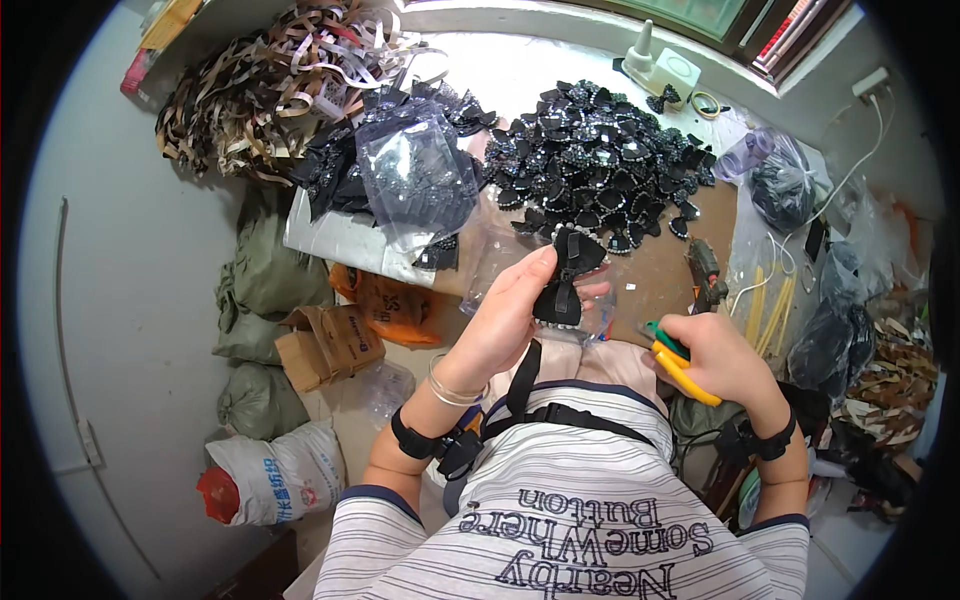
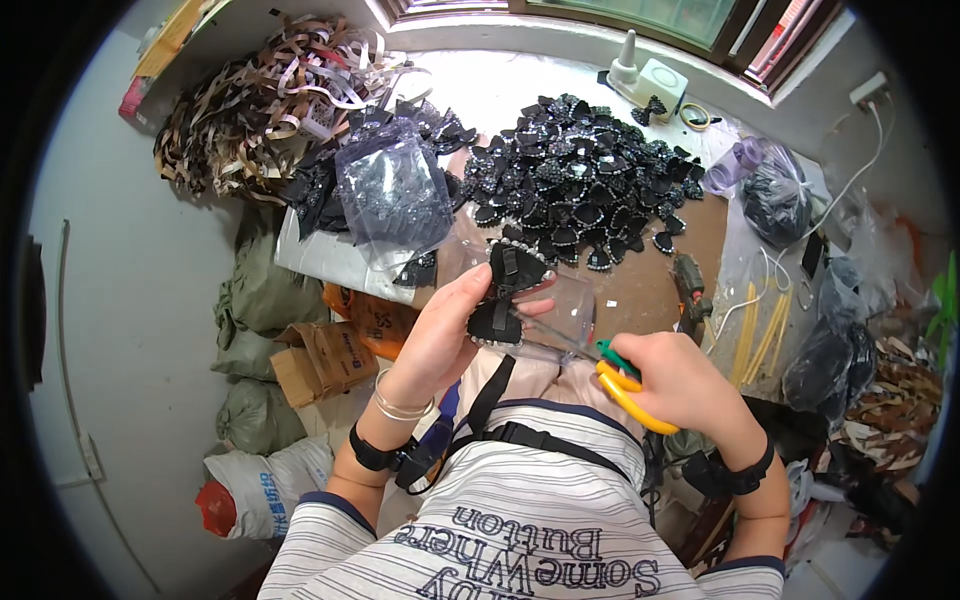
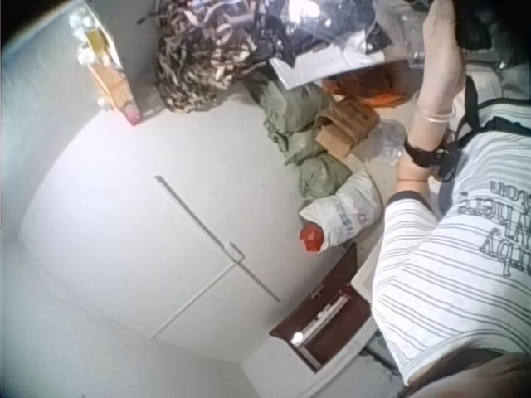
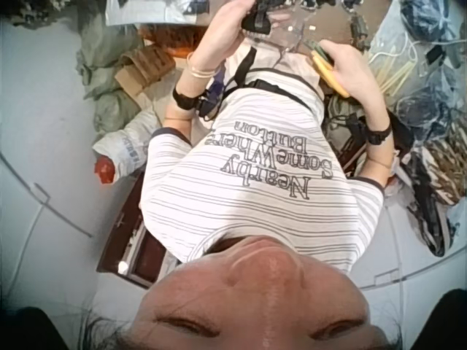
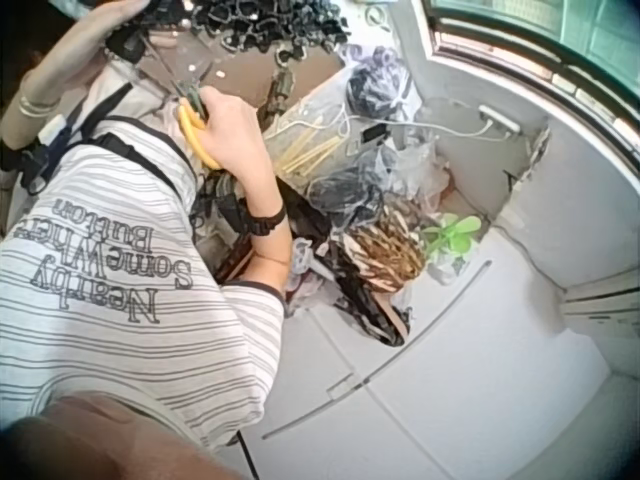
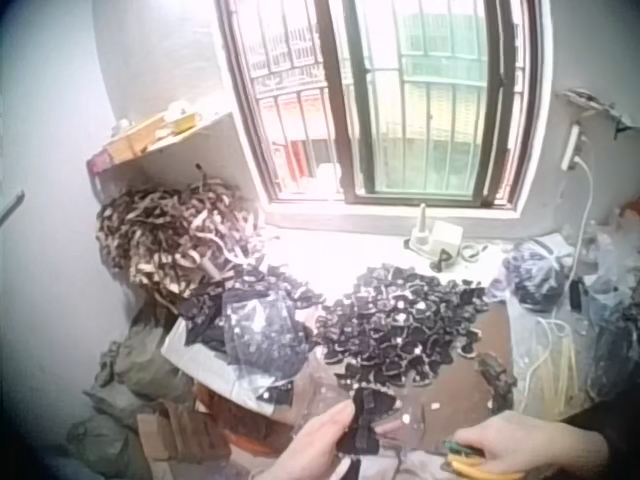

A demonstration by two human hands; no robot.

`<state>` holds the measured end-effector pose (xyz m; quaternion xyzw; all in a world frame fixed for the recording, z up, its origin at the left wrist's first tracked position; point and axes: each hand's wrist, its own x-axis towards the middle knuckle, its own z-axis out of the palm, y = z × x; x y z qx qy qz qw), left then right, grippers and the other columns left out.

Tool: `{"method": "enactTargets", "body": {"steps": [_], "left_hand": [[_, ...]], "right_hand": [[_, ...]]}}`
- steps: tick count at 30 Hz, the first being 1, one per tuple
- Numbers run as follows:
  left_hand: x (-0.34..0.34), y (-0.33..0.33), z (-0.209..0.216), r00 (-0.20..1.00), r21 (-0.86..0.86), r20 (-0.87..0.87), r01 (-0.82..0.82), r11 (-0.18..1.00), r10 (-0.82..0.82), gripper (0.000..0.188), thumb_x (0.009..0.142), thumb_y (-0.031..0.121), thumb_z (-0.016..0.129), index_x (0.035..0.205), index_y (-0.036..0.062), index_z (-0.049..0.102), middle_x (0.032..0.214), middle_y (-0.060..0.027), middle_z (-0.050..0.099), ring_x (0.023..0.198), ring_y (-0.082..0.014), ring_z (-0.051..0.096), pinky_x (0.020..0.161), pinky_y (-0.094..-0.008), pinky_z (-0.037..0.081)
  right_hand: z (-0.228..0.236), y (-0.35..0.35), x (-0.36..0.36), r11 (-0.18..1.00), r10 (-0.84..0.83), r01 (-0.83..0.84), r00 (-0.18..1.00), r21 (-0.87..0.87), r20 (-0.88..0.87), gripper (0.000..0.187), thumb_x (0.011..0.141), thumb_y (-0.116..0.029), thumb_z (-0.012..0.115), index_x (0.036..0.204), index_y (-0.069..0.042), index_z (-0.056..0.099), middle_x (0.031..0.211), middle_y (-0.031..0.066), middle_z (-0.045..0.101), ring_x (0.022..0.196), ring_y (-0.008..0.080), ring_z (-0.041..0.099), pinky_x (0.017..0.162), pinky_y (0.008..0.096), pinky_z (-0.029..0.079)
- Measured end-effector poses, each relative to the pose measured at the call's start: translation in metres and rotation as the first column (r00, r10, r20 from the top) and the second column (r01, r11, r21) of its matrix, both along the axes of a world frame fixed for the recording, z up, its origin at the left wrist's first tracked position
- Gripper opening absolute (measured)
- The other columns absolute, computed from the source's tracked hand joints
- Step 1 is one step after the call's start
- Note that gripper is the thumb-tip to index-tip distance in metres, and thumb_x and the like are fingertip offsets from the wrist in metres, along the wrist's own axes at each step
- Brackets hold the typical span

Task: The person uses yellow-handled scissors to trim the edges of small black fabric pieces with beaded trim. After trimming several pieces, the person places them into a clear plastic bag and then packs the bag into a cardboard box.

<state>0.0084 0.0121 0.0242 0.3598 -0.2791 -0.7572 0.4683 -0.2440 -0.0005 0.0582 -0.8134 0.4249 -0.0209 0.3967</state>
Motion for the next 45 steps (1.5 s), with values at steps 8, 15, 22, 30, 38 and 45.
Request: {"method": "enactTargets", "body": {"steps": [8,15,22,30,38,45], "left_hand": [[-0.006,-0.002,-0.002,1.0,-0.043,0.012,0.008,0.999,-0.008,0.047,0.103,0.031,0.034,0.131,-0.0059,0.044,0.126,-0.0196,0.056,0.114,-0.0291,0.058,0.099,-0.0357,0.045],[-0.009,-0.005,0.0,0.999,-0.021,-0.037,-0.013,1.0,0.012,0.047,0.103,0.03,0.033,0.131,-0.006,0.044,0.127,-0.0206,0.055,0.115,-0.0295,0.058,0.1,-0.036,0.044],[-0.014,-0.005,0.002,0.994,-0.02,-0.112,0.006,1.0,-0.008,0.047,0.103,0.028,0.032,0.132,-0.0065,0.042,0.13,-0.0228,0.052,0.118,-0.0318,0.055,0.102,-0.038,0.042],[-0.021,-0.002,0.002,0.995,-0.064,-0.098,-0.032,0.997,0.026,0.045,0.103,0.031,0.033,0.128,-0.0039,0.045,0.123,-0.0174,0.057,0.112,-0.0245,0.059,0.085,-0.0324,0.049],[-0.027,-0.007,-0.004,0.993,0.01,-0.117,-0.033,0.999,0.034,0.045,0.103,0.028,0.033,0.13,-0.0064,0.043,0.128,-0.0205,0.054,0.116,-0.0291,0.057,0.101,-0.0372,0.044],[-0.014,-0.027,-0.065,0.146,-0.426,0.895,0.562,0.709,0.423,0.041,0.087,0.006,0.056,0.127,0.0038,0.051,0.109,-0.0155,0.061,0.091,-0.0339,0.06,0.082,-0.0401,0.046]], "right_hand": [[0.009,-0.011,-0.002,0.987,0.067,-0.054,0.994,0.149,-0.083,0.033,0.083,-0.031,0.066,0.079,0.0,0.058,0.066,0.0205,0.057,0.062,0.0388,0.057,0.055,0.0407,0.043],[0.012,-0.022,-0.008,0.956,0.1,-0.08,0.993,0.282,-0.055,0.032,0.084,-0.031,0.066,0.081,0.0,0.06,0.065,0.018,0.058,0.059,0.0334,0.058,0.056,0.0381,0.044],[0.005,-0.028,-0.01,0.922,0.088,-0.108,0.994,0.372,0.07,0.033,0.086,-0.031,0.067,0.08,0.001,0.06,0.063,0.0112,0.057,0.055,0.0177,0.05,0.055,0.0313,0.043],[0.003,-0.036,-0.009,0.874,0.068,-0.148,0.98,0.462,0.186,0.028,0.085,-0.022,0.07,0.073,-0.001,0.055,0.057,0.0016,0.048,0.053,0.0082,0.039,0.049,0.0263,0.036],[-0.018,-0.026,-0.017,0.904,-0.021,-0.05,0.987,0.424,0.161,0.02,0.083,-0.017,0.069,0.08,0.001,0.061,0.06,0.0061,0.053,0.059,0.006,0.04,0.053,0.0276,0.039],[-0.072,0.012,-0.027,0.992,-0.093,0.103,0.988,0.077,-0.119,0.031,0.081,-0.033,0.065,0.077,-0.002,0.06,0.067,0.0199,0.06,0.065,0.0388,0.06,0.056,0.0432,0.046]]}}
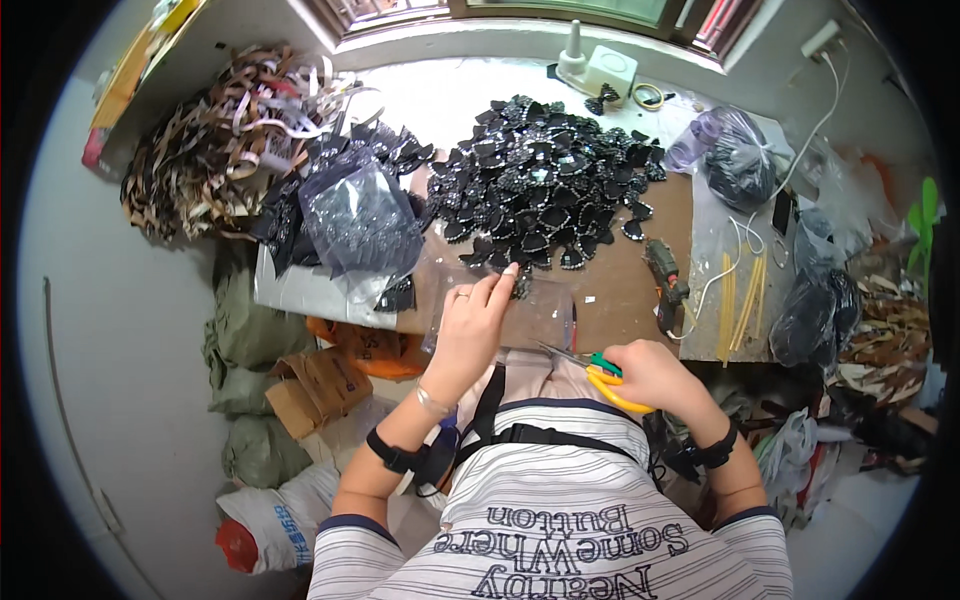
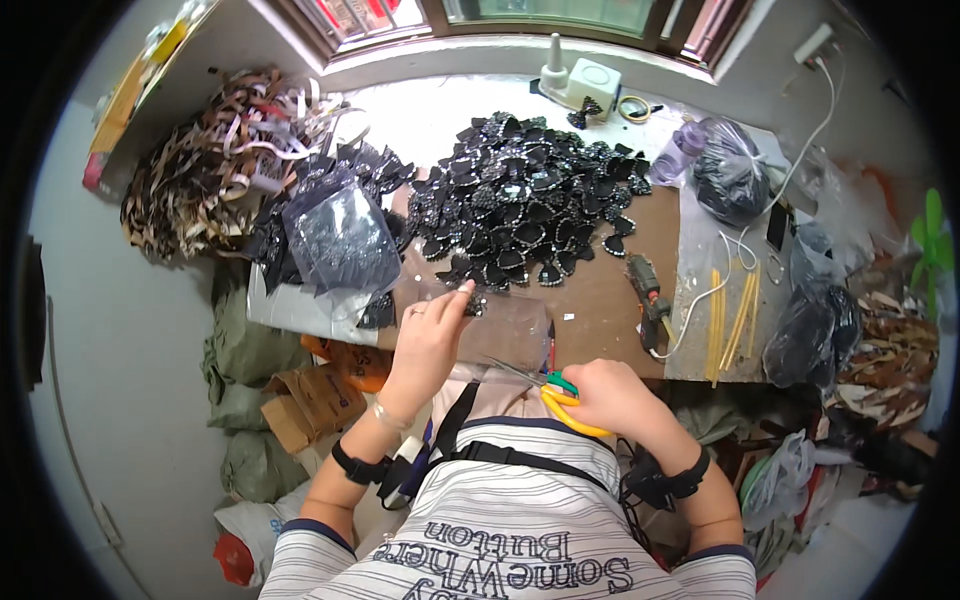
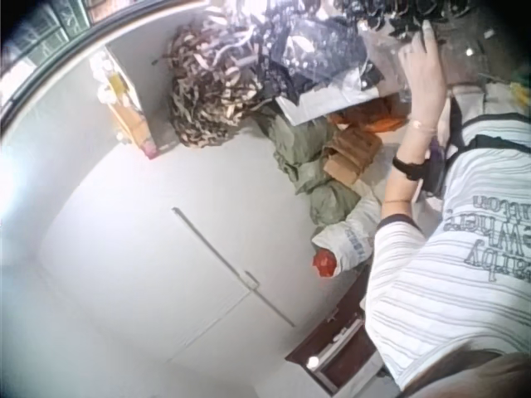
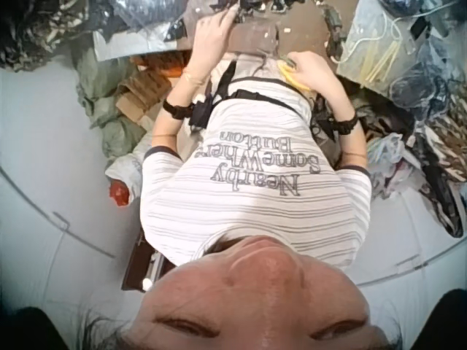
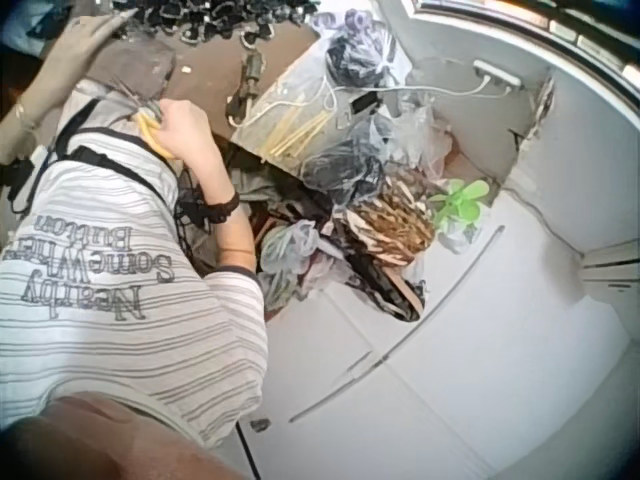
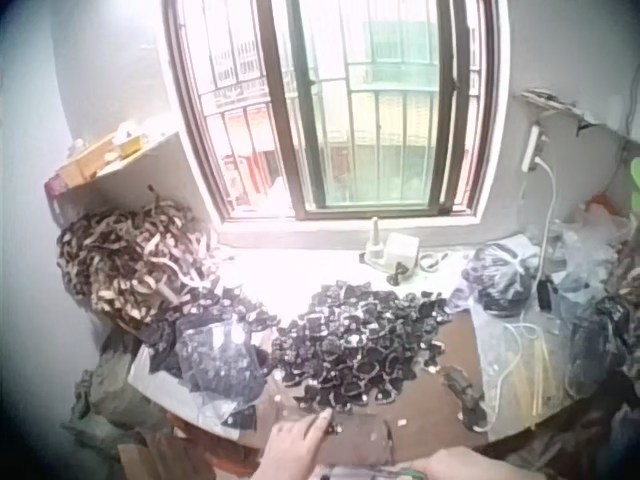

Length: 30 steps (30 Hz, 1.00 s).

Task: The person uses yellow-handled scissors to trim the edges of small black fabric pieces with beaded trim. After trimming several pieces, the person places them into a clear plastic bag and then packs the bag into a cardboard box.

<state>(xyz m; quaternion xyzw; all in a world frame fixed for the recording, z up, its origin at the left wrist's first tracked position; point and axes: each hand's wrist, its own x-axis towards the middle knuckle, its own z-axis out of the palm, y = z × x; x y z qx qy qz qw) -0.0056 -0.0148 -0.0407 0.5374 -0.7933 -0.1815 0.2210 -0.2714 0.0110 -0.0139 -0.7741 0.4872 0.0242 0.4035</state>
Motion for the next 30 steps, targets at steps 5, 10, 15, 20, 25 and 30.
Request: {"method": "enactTargets", "body": {"steps": [5,10,15,20,25,30], "left_hand": [[0.017,-0.021,-0.078,0.969,0.025,0.176,0.17,0.985,-0.171,0.052,0.075,0.003,0.062,0.126,0.0069,0.054,0.116,-0.0163,0.056,0.099,-0.0347,0.056,0.084,-0.0416,0.046],[0.018,-0.036,-0.107,0.735,0.866,-0.322,-0.026,0.5,0.597,0.036,0.095,0.031,0.054,0.115,0.0007,0.056,0.09,-0.0097,0.065,0.08,-0.0202,0.064,0.075,-0.0311,0.052],[0.028,-0.028,-0.113,0.449,0.905,-0.425,0.225,0.361,0.786,0.042,0.099,0.041,0.046,0.11,0.0014,0.054,0.087,-0.0076,0.065,0.079,-0.016,0.064,0.073,-0.0294,0.053],[0.022,-0.033,-0.108,0.42,0.892,-0.451,0.231,0.388,0.788,0.03,0.1,0.028,0.048,0.113,0.0013,0.051,0.098,-0.0087,0.064,0.085,-0.0156,0.062,0.076,-0.0293,0.052],[0.045,-0.02,-0.099,0.307,0.895,-0.447,0.148,0.422,0.84,0.027,0.1,0.016,0.045,0.121,-0.0006,0.047,0.102,-0.0107,0.062,0.093,-0.0203,0.061,0.083,-0.0325,0.051],[0.045,-0.057,-0.097,0.242,0.86,-0.51,0.173,0.48,0.826,0.026,0.099,0.017,0.047,0.119,0.0004,0.05,0.091,-0.0042,0.058,0.091,-0.018,0.061,0.085,-0.0314,0.051]], "right_hand": [[-0.027,0.024,-0.018,0.984,-0.172,0.167,0.981,-0.06,-0.09,0.032,0.08,-0.037,0.065,0.078,-0.005,0.063,0.068,0.0182,0.062,0.067,0.0393,0.062,0.06,0.0456,0.05],[-0.051,0.025,-0.071,0.859,-0.511,0.505,0.856,-0.09,-0.079,0.033,0.079,-0.037,0.068,0.082,-0.005,0.064,0.074,0.0197,0.064,0.074,0.0392,0.063,0.063,0.0452,0.05],[-0.092,-0.042,-0.156,0.649,-0.76,0.733,0.607,-0.206,-0.233,0.04,0.075,-0.04,0.072,0.093,-0.005,0.067,0.083,0.022,0.066,0.081,0.0405,0.063,0.068,0.0455,0.05],[-0.219,-0.1,-0.269,0.547,-0.819,0.837,0.538,0.011,-0.197,0.038,0.068,-0.027,0.073,0.078,0.008,0.063,0.067,0.0163,0.064,0.059,0.0263,0.063,0.054,0.0391,0.048],[-0.24,-0.153,-0.259,0.575,-0.796,0.818,0.552,-0.026,-0.248,0.034,0.063,-0.024,0.072,0.078,0.006,0.065,0.071,0.016,0.066,0.066,0.0216,0.066,0.057,0.036,0.05],[-0.225,-0.177,-0.291,0.591,-0.777,0.773,0.622,-0.23,0.092,0.04,0.081,-0.021,0.066,0.113,0.001,0.065,0.092,0.0056,0.067,0.083,0.0153,0.062,0.073,0.0286,0.049]]}}
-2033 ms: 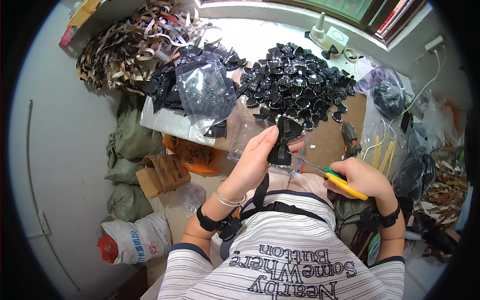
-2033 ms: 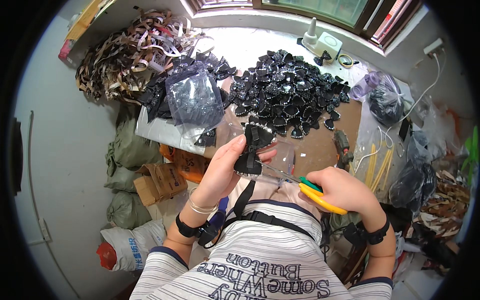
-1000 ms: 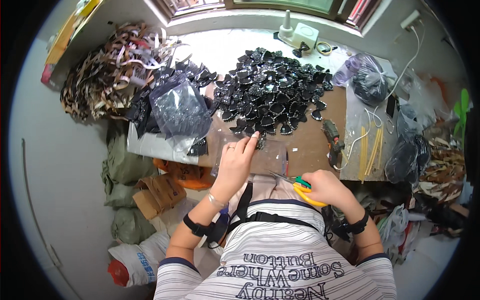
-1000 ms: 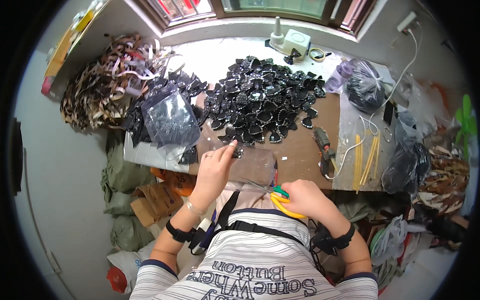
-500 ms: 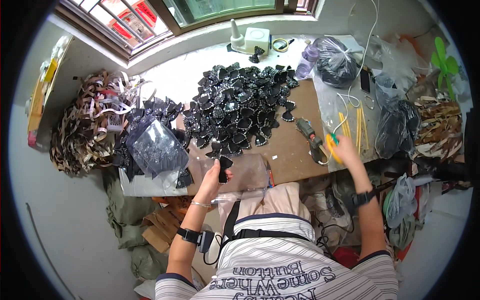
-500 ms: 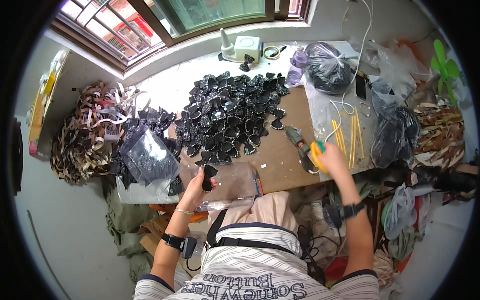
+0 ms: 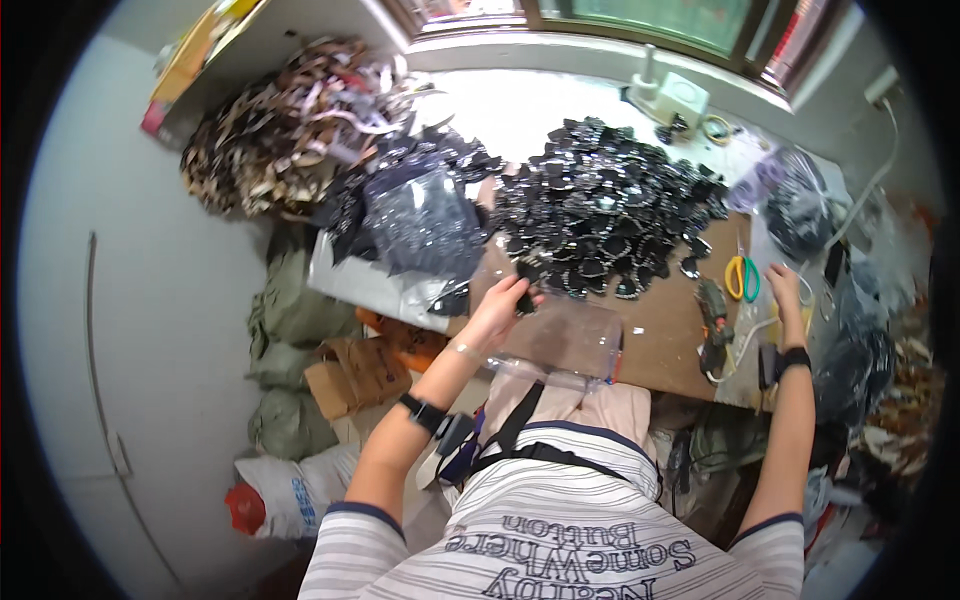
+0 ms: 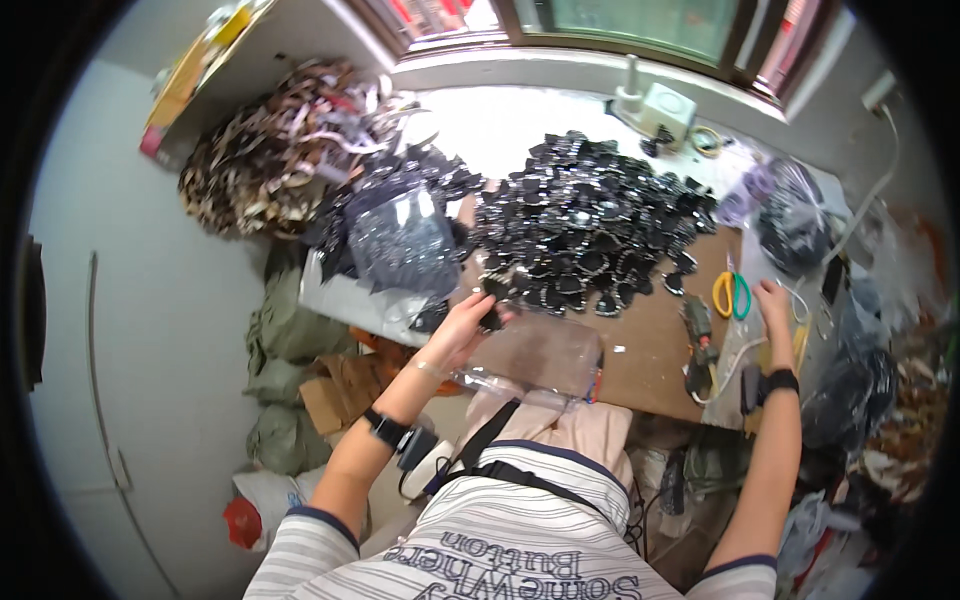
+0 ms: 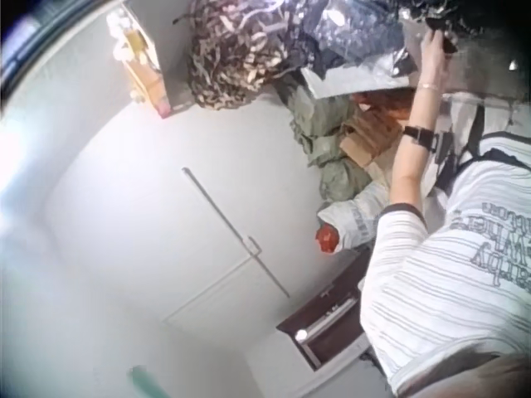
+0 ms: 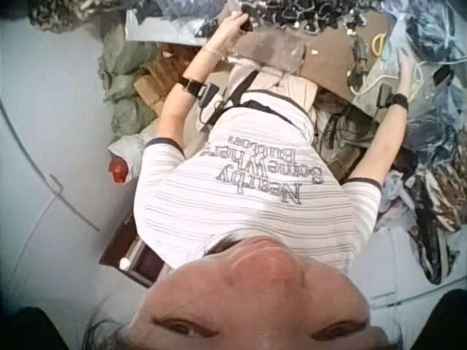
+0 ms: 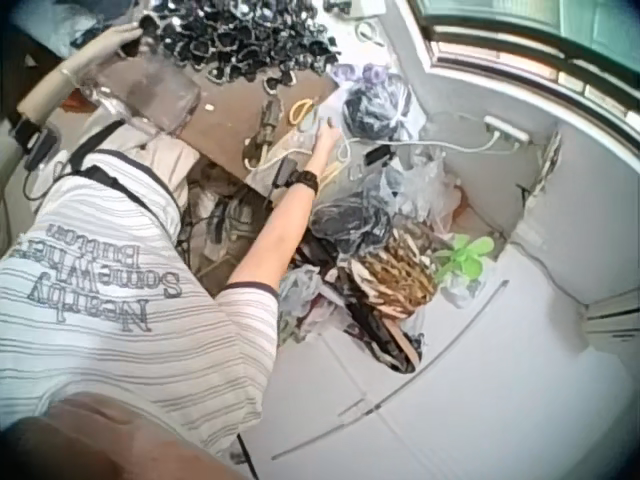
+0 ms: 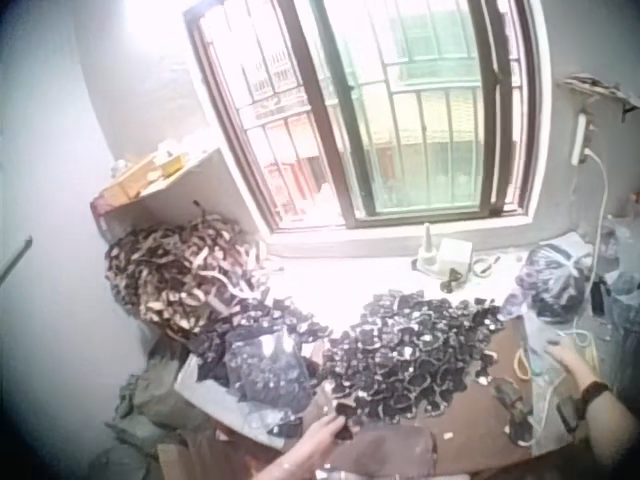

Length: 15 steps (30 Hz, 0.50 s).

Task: The person uses yellow-handled scissors to trim the edges of small black fabric pieces with beaded trim. After trimming several pieces, the person places them into a clear plastic bag and then packs the bag into a cardboard box.

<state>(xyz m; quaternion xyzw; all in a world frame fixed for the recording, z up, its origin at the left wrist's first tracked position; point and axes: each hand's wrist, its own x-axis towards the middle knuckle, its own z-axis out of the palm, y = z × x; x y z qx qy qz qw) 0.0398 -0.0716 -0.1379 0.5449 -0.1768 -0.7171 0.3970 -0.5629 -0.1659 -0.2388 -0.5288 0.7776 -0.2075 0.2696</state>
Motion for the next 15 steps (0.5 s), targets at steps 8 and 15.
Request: {"method": "enactTargets", "body": {"steps": [8,15], "left_hand": [[-0.035,-0.073,-0.001,0.913,-0.337,0.404,0.097,0.937,0.051,0.057,0.095,0.043,0.054,0.136,0.0043,0.044,0.124,-0.006,0.057,0.105,-0.014,0.054,0.086,-0.0283,0.044],[0.097,0.008,-0.042,0.131,-0.683,0.695,-0.188,0.706,0.707,0.048,0.092,0.024,0.06,0.132,0.0025,0.043,0.12,-0.0089,0.052,0.108,-0.0193,0.052,0.093,-0.0349,0.043]], "right_hand": [[0.148,0.094,0.142,0.992,0.119,-0.116,0.842,-0.039,0.526,0.022,0.093,-0.014,0.057,0.109,-0.001,0.065,0.09,0.0052,0.068,0.079,0.0103,0.062,0.072,0.0234,0.049],[0.05,0.168,0.256,0.907,0.087,-0.312,0.795,0.282,0.601,0.041,0.088,-0.016,0.063,0.124,0.001,0.054,0.091,0.0045,0.065,0.077,0.0097,0.059,0.068,0.0236,0.048]]}}
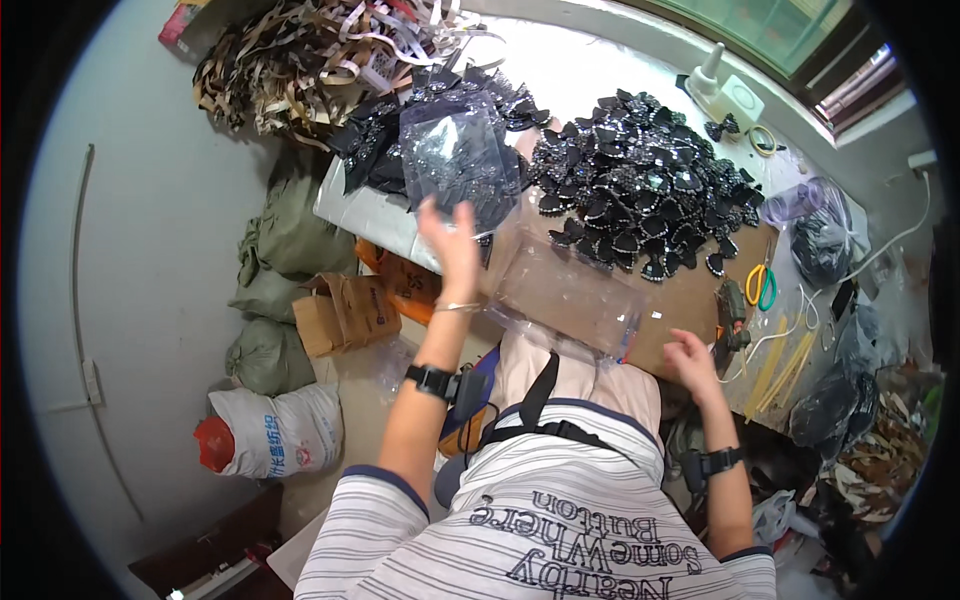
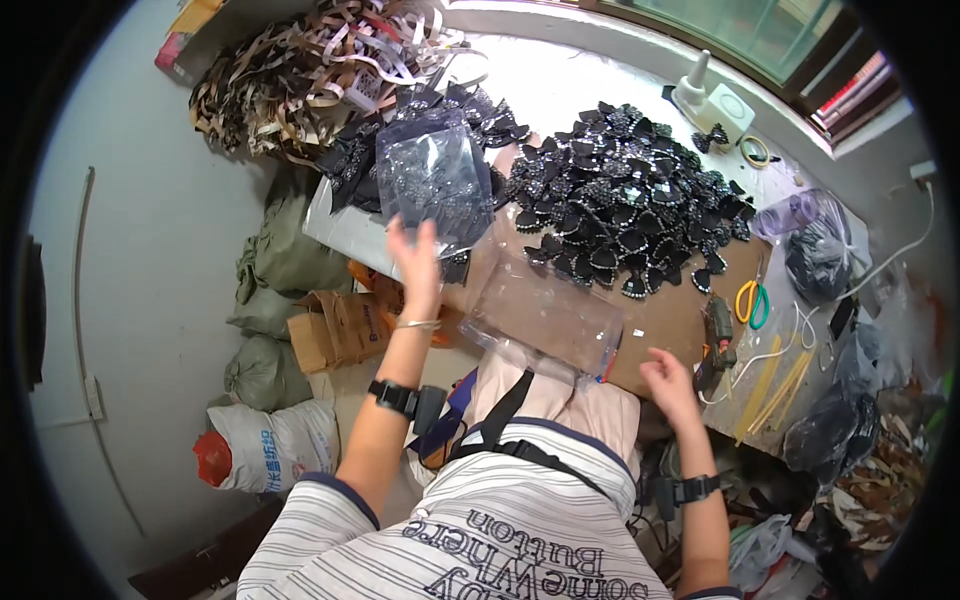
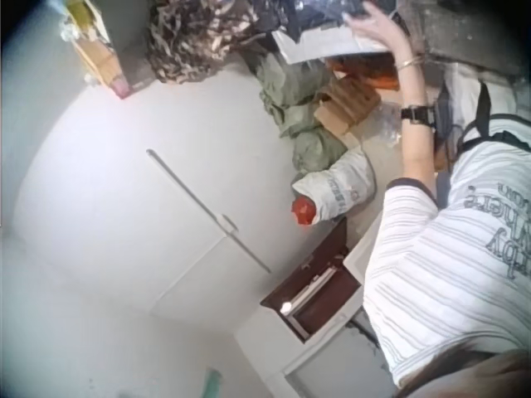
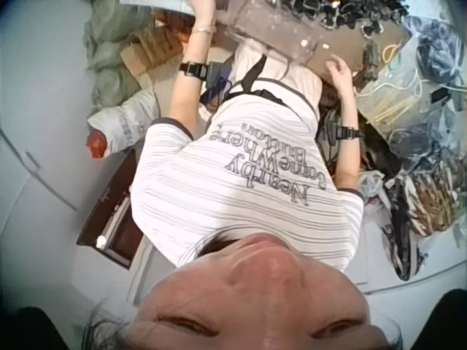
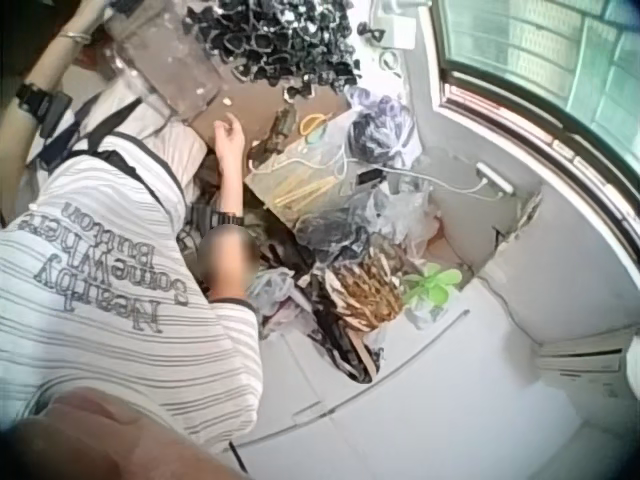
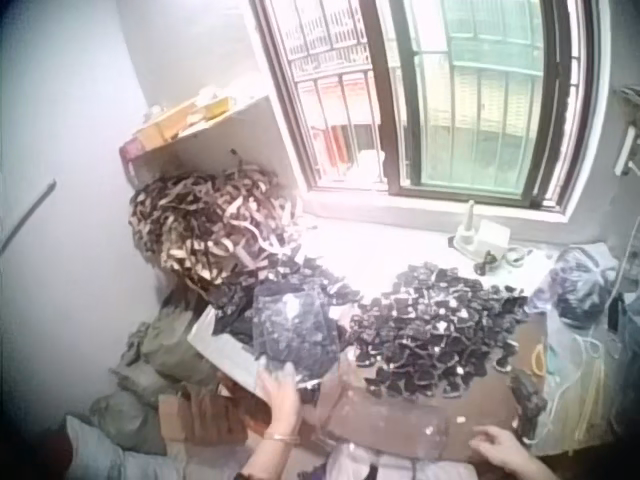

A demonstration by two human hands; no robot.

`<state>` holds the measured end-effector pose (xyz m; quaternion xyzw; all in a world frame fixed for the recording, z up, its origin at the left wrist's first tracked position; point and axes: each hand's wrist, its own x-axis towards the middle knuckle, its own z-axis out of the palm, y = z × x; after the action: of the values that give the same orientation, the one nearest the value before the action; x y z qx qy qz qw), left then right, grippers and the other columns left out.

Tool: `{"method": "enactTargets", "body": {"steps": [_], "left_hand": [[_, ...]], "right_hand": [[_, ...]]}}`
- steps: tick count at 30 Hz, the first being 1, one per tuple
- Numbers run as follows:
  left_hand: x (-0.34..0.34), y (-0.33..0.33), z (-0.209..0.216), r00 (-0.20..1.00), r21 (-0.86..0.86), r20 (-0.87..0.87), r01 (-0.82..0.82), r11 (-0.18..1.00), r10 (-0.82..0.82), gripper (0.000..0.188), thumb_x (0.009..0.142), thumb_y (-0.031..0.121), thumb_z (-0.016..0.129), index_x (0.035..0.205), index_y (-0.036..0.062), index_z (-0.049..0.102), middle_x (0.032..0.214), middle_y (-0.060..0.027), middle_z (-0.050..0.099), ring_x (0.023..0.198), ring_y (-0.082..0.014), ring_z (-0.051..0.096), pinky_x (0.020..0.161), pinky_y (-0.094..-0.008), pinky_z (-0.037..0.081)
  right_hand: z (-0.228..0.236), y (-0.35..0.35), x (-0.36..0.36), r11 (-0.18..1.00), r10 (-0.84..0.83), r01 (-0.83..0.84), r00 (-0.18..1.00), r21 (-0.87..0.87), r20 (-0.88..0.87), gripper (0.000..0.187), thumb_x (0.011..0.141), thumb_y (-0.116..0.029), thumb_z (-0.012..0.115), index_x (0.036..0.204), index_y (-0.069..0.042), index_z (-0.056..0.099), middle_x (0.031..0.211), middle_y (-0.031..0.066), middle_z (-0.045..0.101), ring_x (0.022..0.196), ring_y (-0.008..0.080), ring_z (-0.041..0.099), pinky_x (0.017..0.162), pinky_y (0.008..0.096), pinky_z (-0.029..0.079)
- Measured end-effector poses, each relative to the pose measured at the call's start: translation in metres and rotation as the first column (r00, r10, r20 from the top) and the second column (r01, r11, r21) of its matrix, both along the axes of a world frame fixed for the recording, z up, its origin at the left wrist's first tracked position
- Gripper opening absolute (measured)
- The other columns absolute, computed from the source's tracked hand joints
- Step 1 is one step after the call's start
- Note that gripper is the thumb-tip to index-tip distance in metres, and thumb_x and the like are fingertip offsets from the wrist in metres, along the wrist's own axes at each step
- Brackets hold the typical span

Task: The person uses yellow-handled scissors to trim the edges of small black fabric pieces with beaded trim. After trimming several pieces, the person places them into a clear plastic bag and then packs the bag into a cardboard box.

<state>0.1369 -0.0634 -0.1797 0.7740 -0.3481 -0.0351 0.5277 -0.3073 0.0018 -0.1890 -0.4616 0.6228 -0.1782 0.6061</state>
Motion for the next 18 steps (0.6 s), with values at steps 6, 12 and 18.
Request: {"method": "enactTargets", "body": {"steps": [6,12,18], "left_hand": [[0.052,0.087,-0.052,0.241,0.206,-0.954,0.092,0.974,0.179,0.083,0.083,0.055,0.063,0.145,0.0145,0.026,0.147,-0.0181,0.031,0.134,-0.0318,0.031,0.106,-0.0472,0.03],[0.025,0.026,-0.098,0.181,-0.071,-0.982,-0.104,0.992,-0.052,0.043,0.1,0.022,0.037,0.137,-0.0006,0.028,0.138,-0.0278,0.034,0.121,-0.0375,0.047,0.099,-0.0467,0.046],[0.035,0.084,-0.016,0.352,-0.07,-0.935,-0.062,0.996,-0.044,0.043,0.1,0.017,0.036,0.135,-0.0069,0.028,0.126,-0.0294,0.049,0.101,-0.0379,0.062,0.089,-0.0413,0.053]], "right_hand": [[-0.039,0.001,0.076,0.948,0.024,0.022,0.99,0.317,-0.138,0.077,0.085,-0.022,0.067,0.144,-0.001,0.021,0.092,0.0074,0.06,0.078,0.0165,0.062,0.069,0.0286,0.05],[-0.089,0.004,0.088,0.974,0.019,0.023,0.983,0.227,-0.18,0.063,0.085,-0.002,0.053,0.141,-0.016,0.028,0.096,0.0109,0.06,0.068,0.0168,0.061,0.048,0.0311,0.054],[-0.089,0.006,0.072,0.978,-0.033,0.041,0.999,0.207,-0.043,0.061,0.088,0.005,0.037,0.144,-0.014,0.024,0.104,0.0156,0.064,0.058,0.0164,0.062,0.045,0.0271,0.052]]}}
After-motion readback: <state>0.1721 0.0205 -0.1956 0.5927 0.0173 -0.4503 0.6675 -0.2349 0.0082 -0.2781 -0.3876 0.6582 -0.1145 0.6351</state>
